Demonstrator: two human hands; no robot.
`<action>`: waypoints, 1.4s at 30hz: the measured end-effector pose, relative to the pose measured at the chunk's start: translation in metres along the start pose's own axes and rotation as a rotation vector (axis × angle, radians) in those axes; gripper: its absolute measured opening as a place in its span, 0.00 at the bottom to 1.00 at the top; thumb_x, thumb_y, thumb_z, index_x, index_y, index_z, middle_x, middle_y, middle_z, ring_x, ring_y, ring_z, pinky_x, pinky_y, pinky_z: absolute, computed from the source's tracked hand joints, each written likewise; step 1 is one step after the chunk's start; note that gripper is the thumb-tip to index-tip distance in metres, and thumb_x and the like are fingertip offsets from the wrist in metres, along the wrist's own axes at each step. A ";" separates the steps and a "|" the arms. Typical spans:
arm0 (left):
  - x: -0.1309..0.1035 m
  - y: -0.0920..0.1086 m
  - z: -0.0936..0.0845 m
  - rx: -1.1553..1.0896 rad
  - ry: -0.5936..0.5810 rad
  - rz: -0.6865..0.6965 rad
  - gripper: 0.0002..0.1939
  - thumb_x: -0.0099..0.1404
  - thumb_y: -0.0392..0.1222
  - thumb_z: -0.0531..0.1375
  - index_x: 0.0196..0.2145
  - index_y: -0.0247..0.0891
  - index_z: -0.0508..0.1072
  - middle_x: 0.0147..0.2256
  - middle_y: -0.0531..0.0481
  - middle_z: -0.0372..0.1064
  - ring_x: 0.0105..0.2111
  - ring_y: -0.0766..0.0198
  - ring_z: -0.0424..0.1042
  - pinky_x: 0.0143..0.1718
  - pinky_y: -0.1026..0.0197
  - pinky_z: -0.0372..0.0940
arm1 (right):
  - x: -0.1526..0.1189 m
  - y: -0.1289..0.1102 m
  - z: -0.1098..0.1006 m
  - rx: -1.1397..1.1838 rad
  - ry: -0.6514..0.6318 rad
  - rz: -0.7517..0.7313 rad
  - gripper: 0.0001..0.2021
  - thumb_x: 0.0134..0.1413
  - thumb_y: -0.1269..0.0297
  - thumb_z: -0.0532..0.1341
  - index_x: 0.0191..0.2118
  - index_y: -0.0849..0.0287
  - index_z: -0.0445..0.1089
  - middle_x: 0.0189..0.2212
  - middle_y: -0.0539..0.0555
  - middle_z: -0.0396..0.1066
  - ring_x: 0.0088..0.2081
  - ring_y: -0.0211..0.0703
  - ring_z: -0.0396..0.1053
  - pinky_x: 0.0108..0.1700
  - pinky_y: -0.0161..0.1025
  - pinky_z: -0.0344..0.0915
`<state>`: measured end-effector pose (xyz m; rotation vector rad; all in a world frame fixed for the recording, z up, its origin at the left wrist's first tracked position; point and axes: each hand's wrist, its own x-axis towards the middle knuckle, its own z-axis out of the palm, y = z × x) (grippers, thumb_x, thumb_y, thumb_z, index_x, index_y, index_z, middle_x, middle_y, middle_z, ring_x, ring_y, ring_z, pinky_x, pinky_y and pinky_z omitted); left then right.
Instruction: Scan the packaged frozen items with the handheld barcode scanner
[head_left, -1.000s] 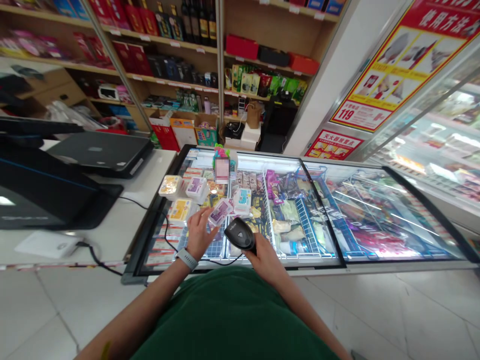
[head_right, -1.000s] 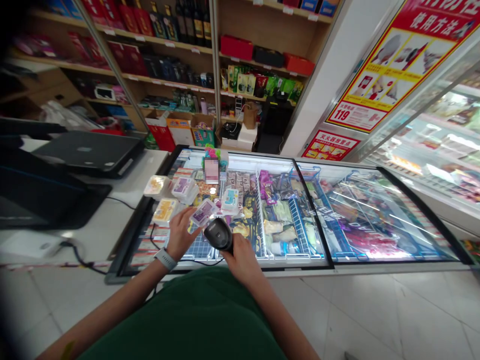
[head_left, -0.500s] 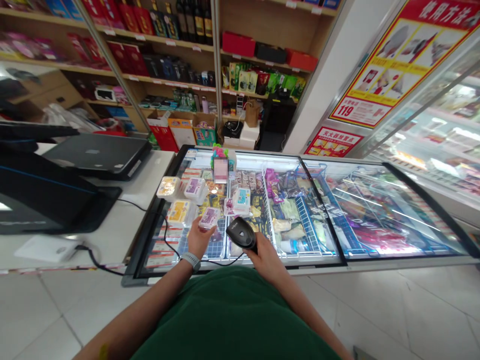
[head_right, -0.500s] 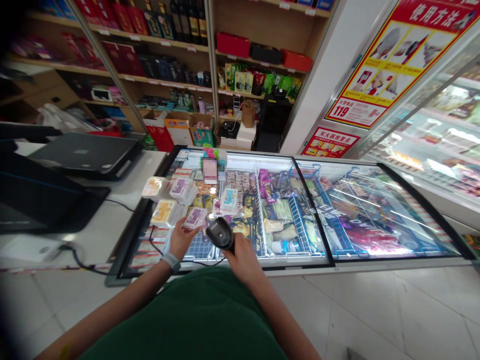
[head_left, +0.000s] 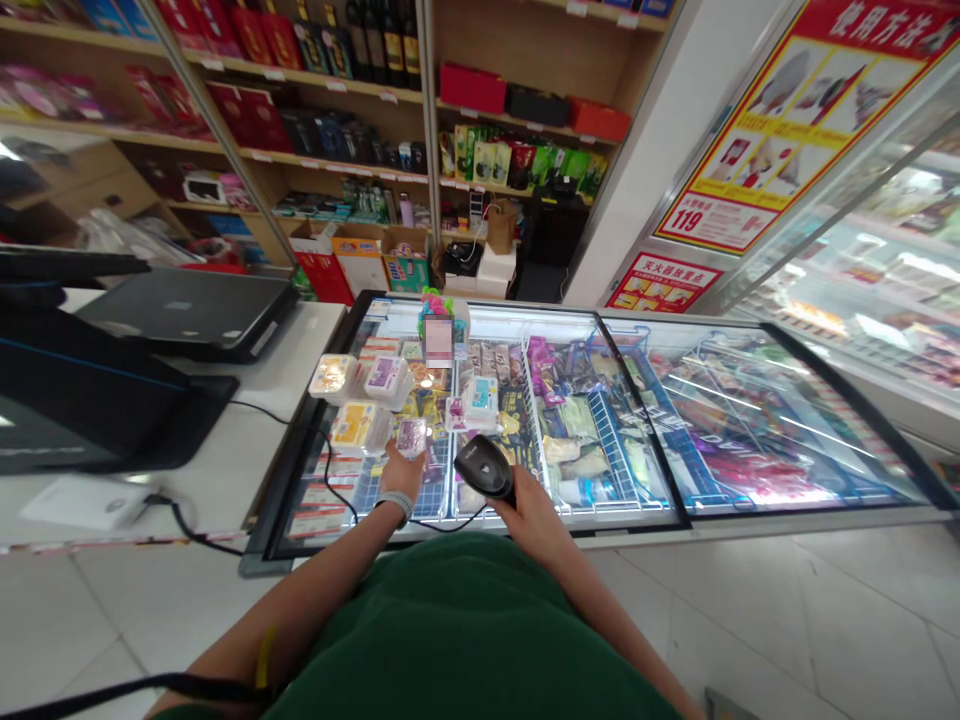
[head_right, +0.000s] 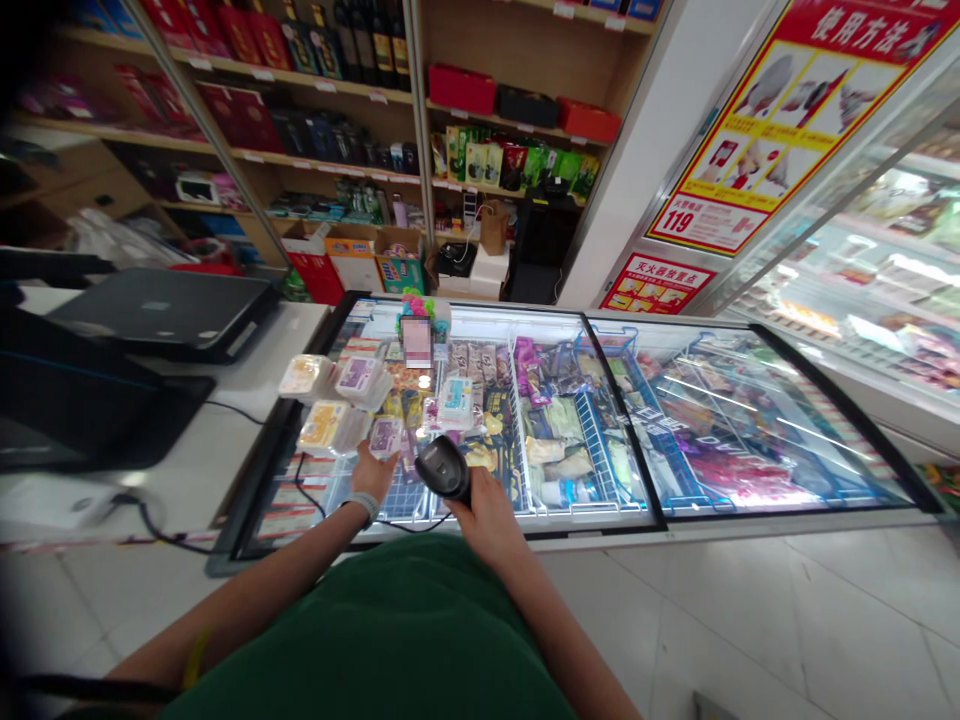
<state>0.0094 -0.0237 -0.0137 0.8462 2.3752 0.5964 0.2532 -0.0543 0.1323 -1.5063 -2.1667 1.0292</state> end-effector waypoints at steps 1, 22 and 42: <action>0.001 0.001 0.001 0.018 0.004 0.013 0.41 0.60 0.53 0.62 0.63 0.33 0.52 0.41 0.33 0.76 0.42 0.43 0.77 0.41 0.49 0.66 | 0.000 0.000 0.000 0.000 0.001 0.003 0.09 0.57 0.68 0.61 0.42 0.60 0.62 0.41 0.58 0.69 0.43 0.49 0.67 0.44 0.42 0.61; -0.022 0.109 0.018 -0.048 0.091 0.602 0.47 0.51 0.62 0.66 0.60 0.32 0.58 0.55 0.31 0.63 0.56 0.42 0.63 0.54 0.44 0.60 | -0.013 0.022 -0.008 0.064 0.213 0.160 0.09 0.57 0.66 0.60 0.43 0.61 0.64 0.40 0.60 0.71 0.43 0.50 0.70 0.43 0.42 0.64; -0.018 0.122 0.028 -0.048 0.095 0.542 0.30 0.54 0.51 0.66 0.52 0.38 0.66 0.49 0.40 0.67 0.53 0.47 0.66 0.51 0.46 0.61 | -0.028 0.032 -0.003 0.045 0.301 0.196 0.07 0.57 0.65 0.59 0.41 0.59 0.63 0.39 0.59 0.71 0.41 0.52 0.71 0.41 0.42 0.65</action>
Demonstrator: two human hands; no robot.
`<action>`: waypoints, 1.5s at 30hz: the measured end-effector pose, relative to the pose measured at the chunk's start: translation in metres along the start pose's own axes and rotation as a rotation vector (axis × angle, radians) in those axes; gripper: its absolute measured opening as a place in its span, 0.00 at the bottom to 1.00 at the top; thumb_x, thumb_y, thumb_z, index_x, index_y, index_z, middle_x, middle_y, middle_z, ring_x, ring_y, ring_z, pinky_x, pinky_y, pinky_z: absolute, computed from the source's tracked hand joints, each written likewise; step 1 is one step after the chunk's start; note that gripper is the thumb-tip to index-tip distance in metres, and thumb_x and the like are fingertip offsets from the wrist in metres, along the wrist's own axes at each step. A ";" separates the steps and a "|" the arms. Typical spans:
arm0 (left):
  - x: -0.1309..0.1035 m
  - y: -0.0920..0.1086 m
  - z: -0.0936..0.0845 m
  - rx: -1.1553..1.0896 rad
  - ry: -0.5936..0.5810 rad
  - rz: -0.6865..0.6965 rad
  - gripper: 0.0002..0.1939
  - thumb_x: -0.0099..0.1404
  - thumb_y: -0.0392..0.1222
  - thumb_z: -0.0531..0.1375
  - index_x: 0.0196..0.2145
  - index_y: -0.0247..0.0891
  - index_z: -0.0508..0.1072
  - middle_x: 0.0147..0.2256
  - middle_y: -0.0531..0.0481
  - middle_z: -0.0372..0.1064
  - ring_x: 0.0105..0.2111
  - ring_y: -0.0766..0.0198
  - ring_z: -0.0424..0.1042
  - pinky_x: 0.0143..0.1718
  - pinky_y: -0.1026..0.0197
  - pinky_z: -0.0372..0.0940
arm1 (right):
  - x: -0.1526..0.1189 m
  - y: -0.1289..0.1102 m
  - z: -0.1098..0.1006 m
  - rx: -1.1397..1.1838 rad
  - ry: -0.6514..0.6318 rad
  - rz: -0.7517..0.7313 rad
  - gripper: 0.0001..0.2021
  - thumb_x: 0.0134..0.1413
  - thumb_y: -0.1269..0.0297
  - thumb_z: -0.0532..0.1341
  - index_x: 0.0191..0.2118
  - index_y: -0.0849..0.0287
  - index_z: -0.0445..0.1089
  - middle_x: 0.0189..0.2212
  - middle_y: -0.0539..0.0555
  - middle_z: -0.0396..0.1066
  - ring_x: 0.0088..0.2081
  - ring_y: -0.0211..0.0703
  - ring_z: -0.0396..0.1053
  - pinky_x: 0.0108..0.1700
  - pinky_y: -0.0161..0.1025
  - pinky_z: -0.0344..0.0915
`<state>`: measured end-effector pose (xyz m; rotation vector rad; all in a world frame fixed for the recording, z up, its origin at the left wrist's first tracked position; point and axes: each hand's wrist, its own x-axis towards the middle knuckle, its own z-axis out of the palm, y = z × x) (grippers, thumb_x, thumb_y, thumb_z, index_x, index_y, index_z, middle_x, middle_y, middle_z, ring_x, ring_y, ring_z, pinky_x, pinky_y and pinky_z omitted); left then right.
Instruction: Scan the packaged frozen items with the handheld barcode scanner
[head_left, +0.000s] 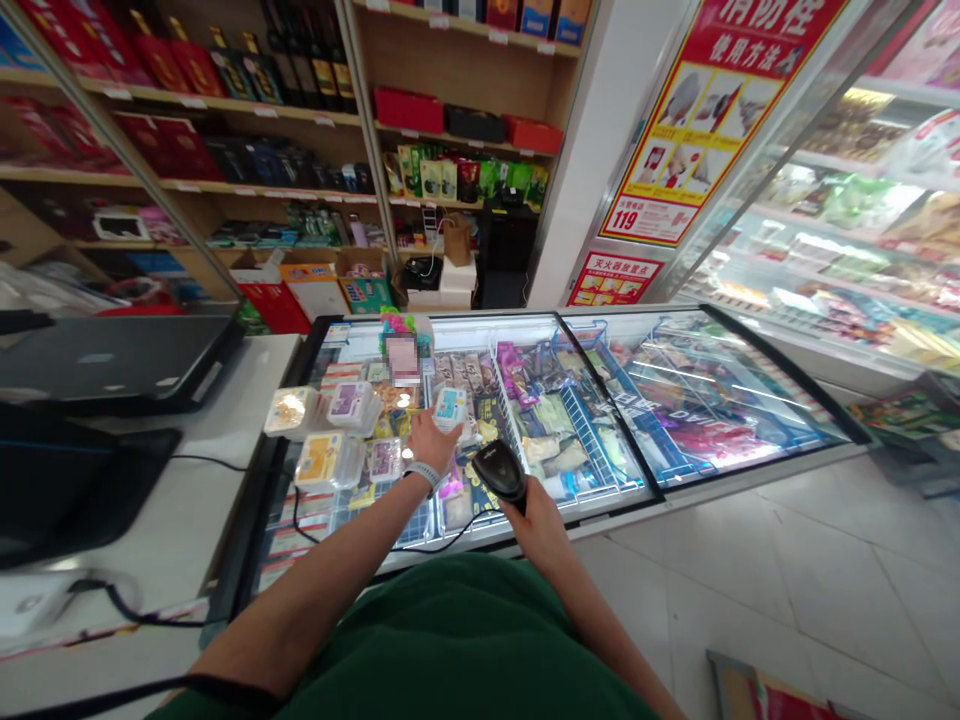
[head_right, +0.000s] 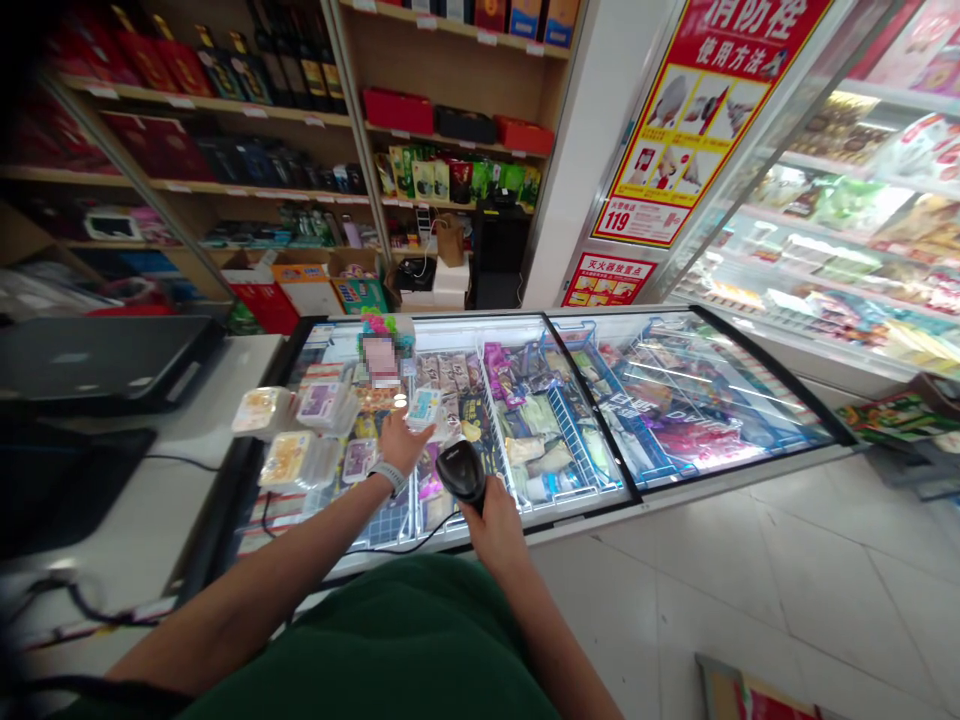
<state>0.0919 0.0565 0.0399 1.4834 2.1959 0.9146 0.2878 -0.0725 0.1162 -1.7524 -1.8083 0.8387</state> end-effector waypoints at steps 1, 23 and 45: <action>0.000 -0.003 -0.002 -0.006 0.007 0.017 0.30 0.54 0.50 0.66 0.52 0.39 0.66 0.49 0.40 0.67 0.52 0.47 0.67 0.51 0.46 0.62 | 0.000 -0.001 0.000 -0.004 -0.004 -0.001 0.07 0.57 0.65 0.59 0.41 0.59 0.63 0.39 0.59 0.71 0.41 0.52 0.71 0.41 0.42 0.65; -0.053 -0.066 -0.088 0.038 0.180 0.531 0.28 0.60 0.46 0.64 0.57 0.44 0.66 0.55 0.41 0.65 0.56 0.48 0.64 0.58 0.46 0.56 | 0.007 -0.047 0.006 -0.025 -0.235 -0.206 0.08 0.58 0.67 0.60 0.42 0.59 0.63 0.39 0.56 0.69 0.42 0.48 0.68 0.43 0.41 0.61; -0.060 -0.072 -0.092 0.042 0.212 0.569 0.27 0.61 0.47 0.64 0.57 0.43 0.66 0.53 0.41 0.67 0.54 0.49 0.66 0.56 0.45 0.58 | 0.010 -0.046 0.007 -0.031 -0.259 -0.202 0.09 0.58 0.66 0.60 0.43 0.60 0.62 0.41 0.58 0.69 0.44 0.50 0.67 0.45 0.43 0.61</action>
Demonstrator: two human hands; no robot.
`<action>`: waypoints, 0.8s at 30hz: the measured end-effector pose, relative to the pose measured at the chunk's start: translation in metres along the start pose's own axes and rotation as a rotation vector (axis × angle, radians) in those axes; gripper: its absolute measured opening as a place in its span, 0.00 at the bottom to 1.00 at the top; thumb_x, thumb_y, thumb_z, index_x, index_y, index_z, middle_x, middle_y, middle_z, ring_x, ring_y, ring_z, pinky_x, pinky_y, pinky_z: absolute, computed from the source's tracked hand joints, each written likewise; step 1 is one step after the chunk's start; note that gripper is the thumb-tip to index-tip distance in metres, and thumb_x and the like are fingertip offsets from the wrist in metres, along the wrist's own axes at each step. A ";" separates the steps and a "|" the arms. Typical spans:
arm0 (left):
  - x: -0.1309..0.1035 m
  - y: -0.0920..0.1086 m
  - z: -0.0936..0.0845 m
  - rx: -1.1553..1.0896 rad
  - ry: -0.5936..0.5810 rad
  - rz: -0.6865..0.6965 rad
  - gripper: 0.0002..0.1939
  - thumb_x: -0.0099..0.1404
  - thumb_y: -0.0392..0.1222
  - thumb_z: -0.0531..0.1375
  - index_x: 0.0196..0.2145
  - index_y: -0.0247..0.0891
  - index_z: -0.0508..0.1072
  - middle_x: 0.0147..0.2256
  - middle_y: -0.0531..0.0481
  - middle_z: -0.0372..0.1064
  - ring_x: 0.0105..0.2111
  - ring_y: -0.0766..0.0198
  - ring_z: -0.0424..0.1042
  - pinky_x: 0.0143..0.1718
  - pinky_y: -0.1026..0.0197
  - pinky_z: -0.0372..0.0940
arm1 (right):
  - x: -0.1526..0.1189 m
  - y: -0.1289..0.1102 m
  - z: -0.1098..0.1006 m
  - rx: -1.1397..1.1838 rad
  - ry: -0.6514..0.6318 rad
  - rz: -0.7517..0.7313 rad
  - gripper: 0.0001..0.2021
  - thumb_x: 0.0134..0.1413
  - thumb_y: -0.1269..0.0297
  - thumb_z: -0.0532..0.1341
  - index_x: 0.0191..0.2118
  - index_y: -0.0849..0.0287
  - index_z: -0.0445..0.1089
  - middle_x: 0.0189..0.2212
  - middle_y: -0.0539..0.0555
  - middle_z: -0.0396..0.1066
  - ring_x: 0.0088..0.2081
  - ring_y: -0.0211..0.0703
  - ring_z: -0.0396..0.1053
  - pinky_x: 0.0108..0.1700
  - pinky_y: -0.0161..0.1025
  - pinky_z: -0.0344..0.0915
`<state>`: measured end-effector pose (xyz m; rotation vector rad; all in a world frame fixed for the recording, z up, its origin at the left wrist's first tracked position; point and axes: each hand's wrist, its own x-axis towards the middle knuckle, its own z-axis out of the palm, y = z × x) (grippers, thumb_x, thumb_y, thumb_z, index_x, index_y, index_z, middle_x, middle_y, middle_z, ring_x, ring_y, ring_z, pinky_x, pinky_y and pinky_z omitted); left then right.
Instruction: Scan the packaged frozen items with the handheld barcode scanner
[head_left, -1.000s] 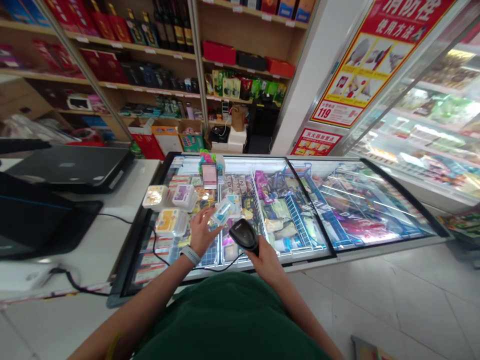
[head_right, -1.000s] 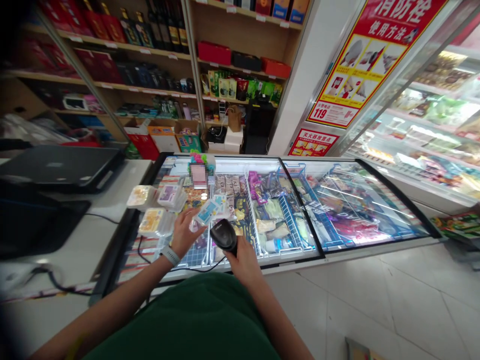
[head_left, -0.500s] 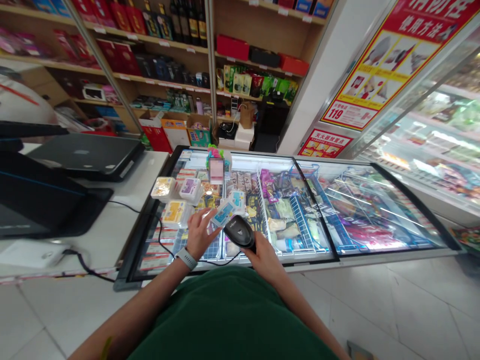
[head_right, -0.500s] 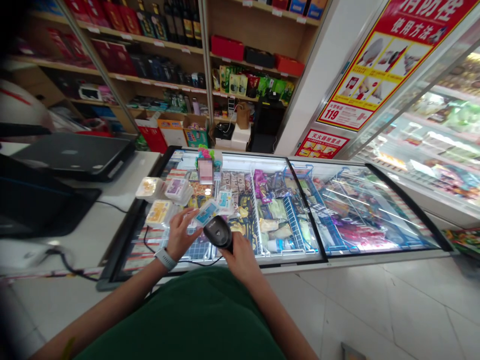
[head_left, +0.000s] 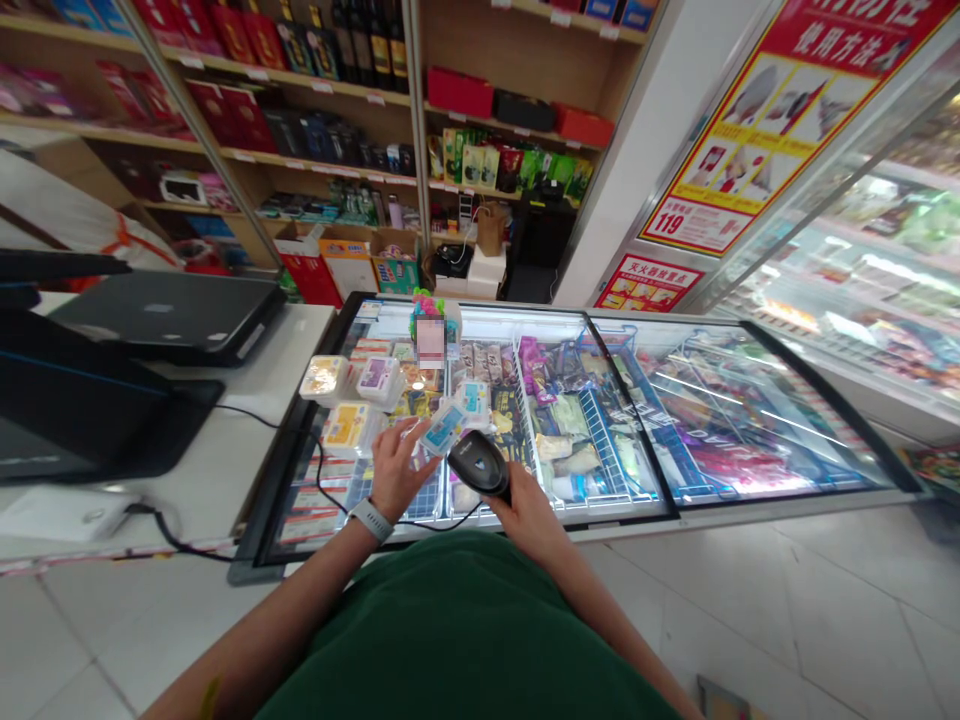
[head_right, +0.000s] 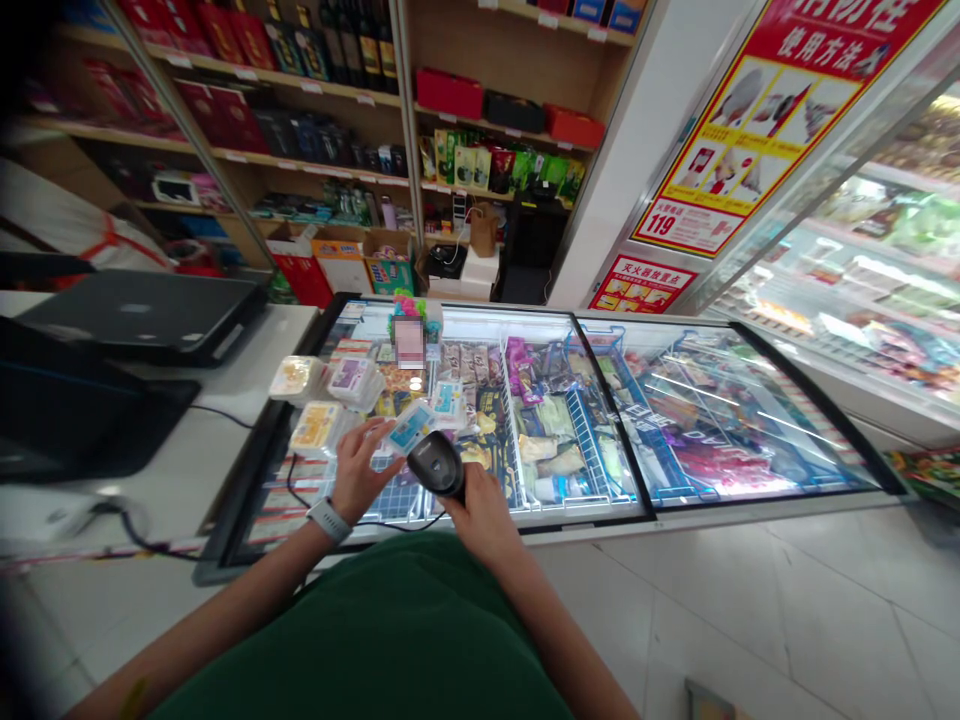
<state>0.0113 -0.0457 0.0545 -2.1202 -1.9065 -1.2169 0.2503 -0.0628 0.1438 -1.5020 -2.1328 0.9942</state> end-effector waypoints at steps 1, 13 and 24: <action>-0.001 0.000 0.001 -0.019 0.003 -0.030 0.27 0.60 0.47 0.64 0.56 0.43 0.67 0.53 0.41 0.67 0.54 0.49 0.65 0.56 0.45 0.58 | 0.000 0.001 0.000 0.006 0.004 -0.004 0.09 0.58 0.66 0.60 0.43 0.60 0.62 0.41 0.58 0.68 0.44 0.50 0.67 0.45 0.43 0.61; -0.020 -0.033 0.029 -0.037 -0.197 -0.878 0.36 0.57 0.58 0.62 0.60 0.44 0.65 0.23 0.57 0.70 0.25 0.61 0.72 0.29 0.61 0.63 | -0.001 0.007 0.002 0.002 0.000 -0.014 0.08 0.58 0.67 0.60 0.42 0.59 0.61 0.40 0.57 0.68 0.43 0.49 0.67 0.44 0.42 0.61; -0.020 -0.036 0.043 0.105 -0.311 -0.949 0.38 0.60 0.57 0.60 0.62 0.35 0.58 0.38 0.38 0.77 0.38 0.46 0.77 0.37 0.53 0.65 | -0.002 0.013 0.004 -0.004 0.028 -0.003 0.08 0.58 0.66 0.60 0.40 0.58 0.61 0.39 0.56 0.67 0.41 0.48 0.67 0.42 0.41 0.60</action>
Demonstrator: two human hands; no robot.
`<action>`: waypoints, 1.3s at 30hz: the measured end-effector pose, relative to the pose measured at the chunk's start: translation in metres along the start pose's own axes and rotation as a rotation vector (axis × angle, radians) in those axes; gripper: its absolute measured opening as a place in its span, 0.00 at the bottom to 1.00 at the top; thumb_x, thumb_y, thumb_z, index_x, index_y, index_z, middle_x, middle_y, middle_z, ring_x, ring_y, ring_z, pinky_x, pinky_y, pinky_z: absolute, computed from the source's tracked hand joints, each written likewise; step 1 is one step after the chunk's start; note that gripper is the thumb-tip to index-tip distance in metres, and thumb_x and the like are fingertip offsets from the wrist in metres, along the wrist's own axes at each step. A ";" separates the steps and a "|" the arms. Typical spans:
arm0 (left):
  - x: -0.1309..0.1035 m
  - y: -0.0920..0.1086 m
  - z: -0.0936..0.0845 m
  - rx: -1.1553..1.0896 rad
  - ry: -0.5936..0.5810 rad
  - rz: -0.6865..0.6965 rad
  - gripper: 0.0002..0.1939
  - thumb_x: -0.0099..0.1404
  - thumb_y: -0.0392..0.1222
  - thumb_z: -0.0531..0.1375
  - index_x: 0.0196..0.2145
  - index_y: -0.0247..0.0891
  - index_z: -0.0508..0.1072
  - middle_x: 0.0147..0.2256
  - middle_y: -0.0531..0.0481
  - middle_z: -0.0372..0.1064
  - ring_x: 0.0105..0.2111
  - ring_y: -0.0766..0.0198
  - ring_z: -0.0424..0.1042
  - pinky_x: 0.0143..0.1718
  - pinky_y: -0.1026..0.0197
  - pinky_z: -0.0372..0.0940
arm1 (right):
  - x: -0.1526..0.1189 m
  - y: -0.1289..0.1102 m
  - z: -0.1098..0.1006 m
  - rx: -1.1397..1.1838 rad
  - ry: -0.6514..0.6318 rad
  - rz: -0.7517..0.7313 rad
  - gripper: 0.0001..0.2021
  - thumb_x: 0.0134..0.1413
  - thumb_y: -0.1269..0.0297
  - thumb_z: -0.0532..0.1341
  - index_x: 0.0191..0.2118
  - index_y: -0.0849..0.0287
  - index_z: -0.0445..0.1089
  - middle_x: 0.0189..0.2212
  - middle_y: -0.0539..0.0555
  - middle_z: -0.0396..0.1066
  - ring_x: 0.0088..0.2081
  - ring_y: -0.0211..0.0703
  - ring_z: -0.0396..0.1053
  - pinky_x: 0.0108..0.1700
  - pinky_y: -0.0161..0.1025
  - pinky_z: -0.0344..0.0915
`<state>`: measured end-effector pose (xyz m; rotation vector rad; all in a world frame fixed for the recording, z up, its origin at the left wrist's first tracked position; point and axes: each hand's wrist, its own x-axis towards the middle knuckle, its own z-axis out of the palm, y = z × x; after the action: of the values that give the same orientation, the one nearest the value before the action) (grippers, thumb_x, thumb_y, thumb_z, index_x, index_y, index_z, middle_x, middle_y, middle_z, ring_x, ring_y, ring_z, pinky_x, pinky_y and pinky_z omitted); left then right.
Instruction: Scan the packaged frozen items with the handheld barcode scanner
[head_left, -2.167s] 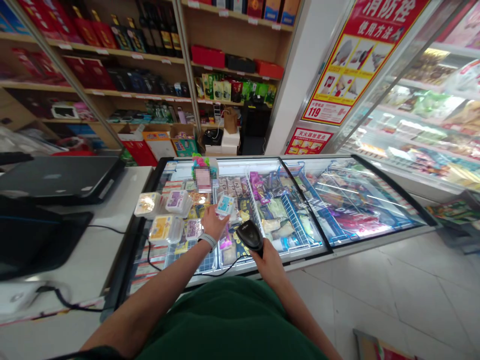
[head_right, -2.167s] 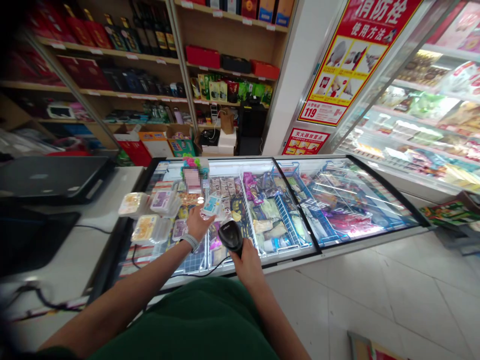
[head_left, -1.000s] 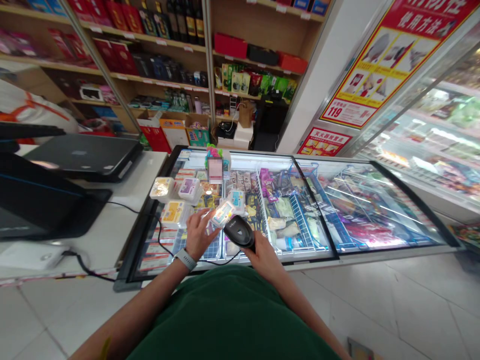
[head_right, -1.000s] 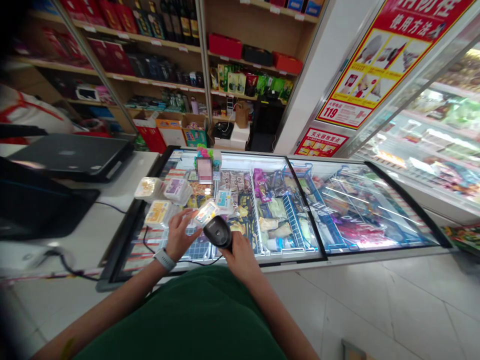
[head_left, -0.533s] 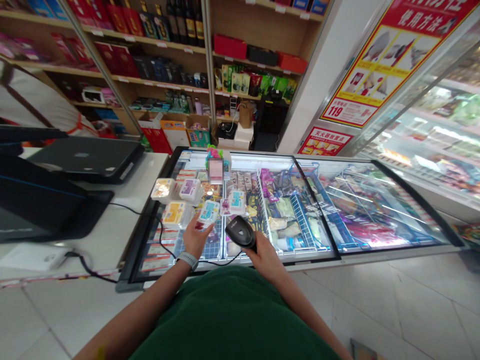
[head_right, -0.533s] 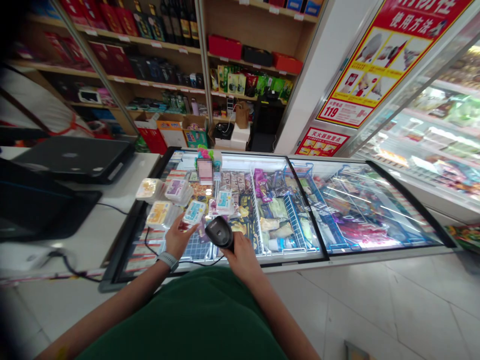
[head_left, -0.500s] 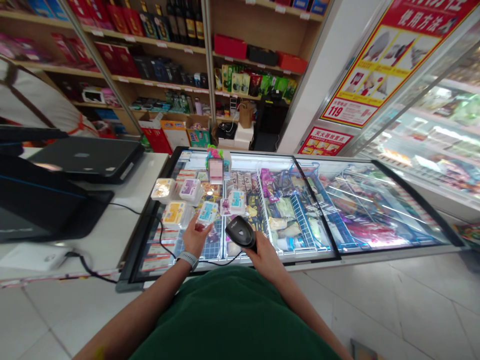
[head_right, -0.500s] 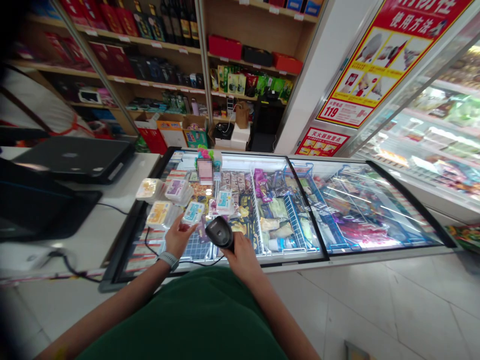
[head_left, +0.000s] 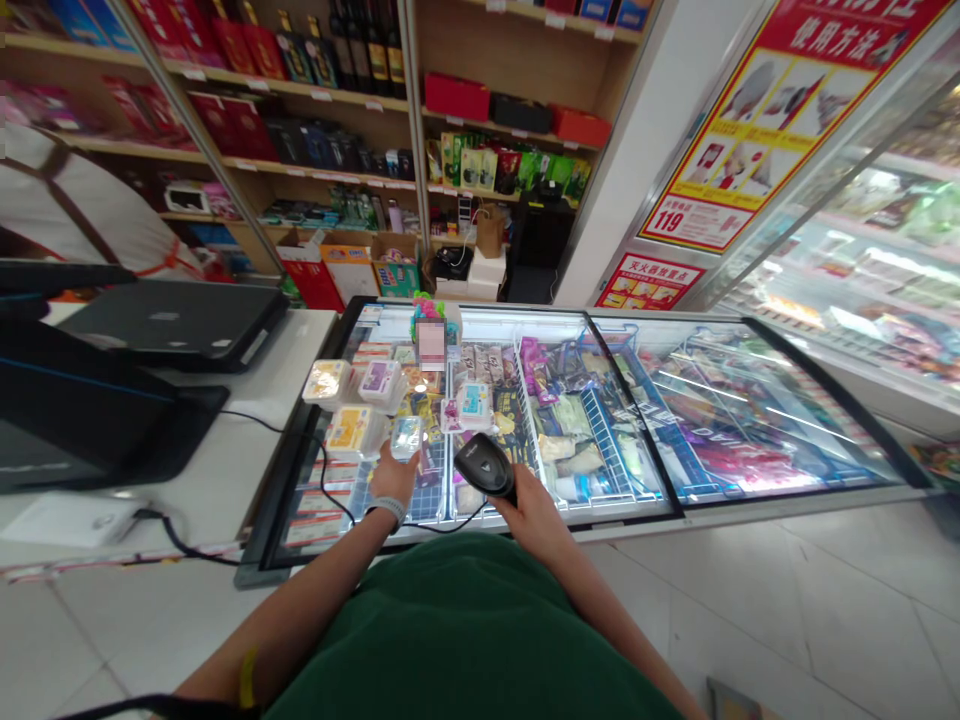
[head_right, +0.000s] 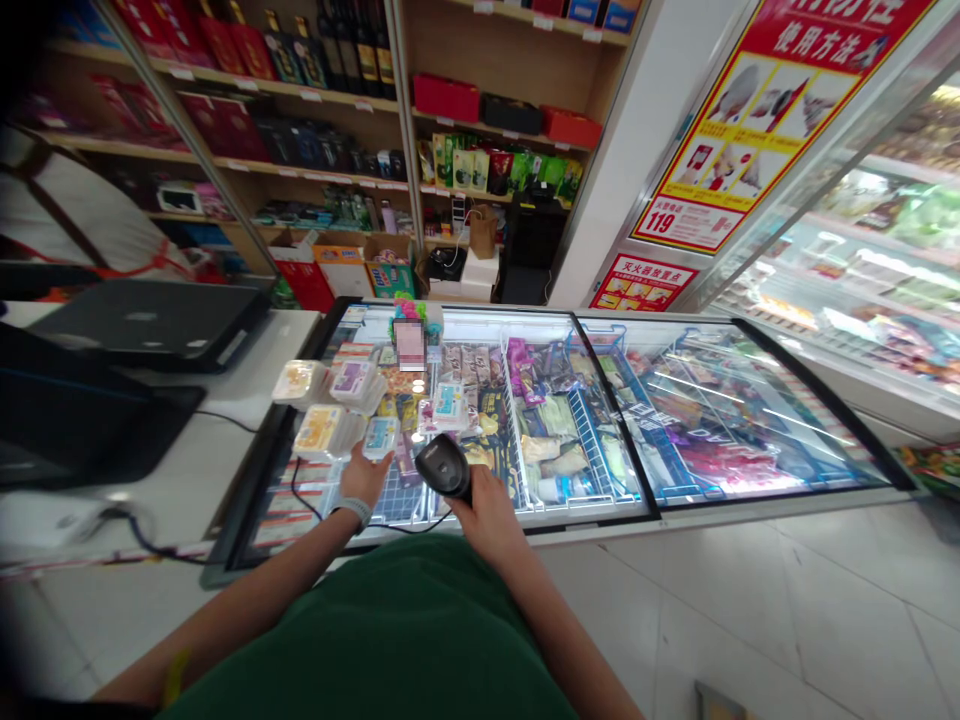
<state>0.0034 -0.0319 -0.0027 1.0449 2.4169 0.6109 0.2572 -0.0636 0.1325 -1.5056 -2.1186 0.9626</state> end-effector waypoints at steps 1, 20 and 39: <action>-0.001 0.000 0.000 0.006 -0.007 0.005 0.38 0.61 0.56 0.60 0.63 0.35 0.56 0.38 0.38 0.77 0.38 0.46 0.77 0.37 0.53 0.65 | 0.000 0.000 0.000 -0.001 0.000 0.005 0.08 0.58 0.66 0.61 0.40 0.58 0.61 0.38 0.55 0.67 0.41 0.48 0.67 0.42 0.41 0.60; -0.010 0.068 0.021 -0.082 0.001 0.503 0.37 0.55 0.57 0.65 0.57 0.36 0.62 0.53 0.37 0.66 0.56 0.46 0.65 0.56 0.48 0.60 | -0.008 0.019 -0.006 0.009 0.090 0.132 0.09 0.57 0.66 0.61 0.43 0.60 0.64 0.41 0.59 0.70 0.43 0.50 0.69 0.43 0.41 0.62; -0.007 0.124 0.046 -0.005 0.040 0.377 0.34 0.55 0.56 0.64 0.53 0.34 0.63 0.52 0.35 0.66 0.54 0.45 0.66 0.51 0.47 0.61 | -0.027 0.035 -0.013 0.045 0.226 0.267 0.08 0.57 0.66 0.60 0.42 0.60 0.64 0.40 0.58 0.71 0.43 0.50 0.70 0.42 0.41 0.63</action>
<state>0.1026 0.0498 0.0300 1.5145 2.2628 0.7653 0.2988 -0.0780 0.1189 -1.8125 -1.7599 0.8719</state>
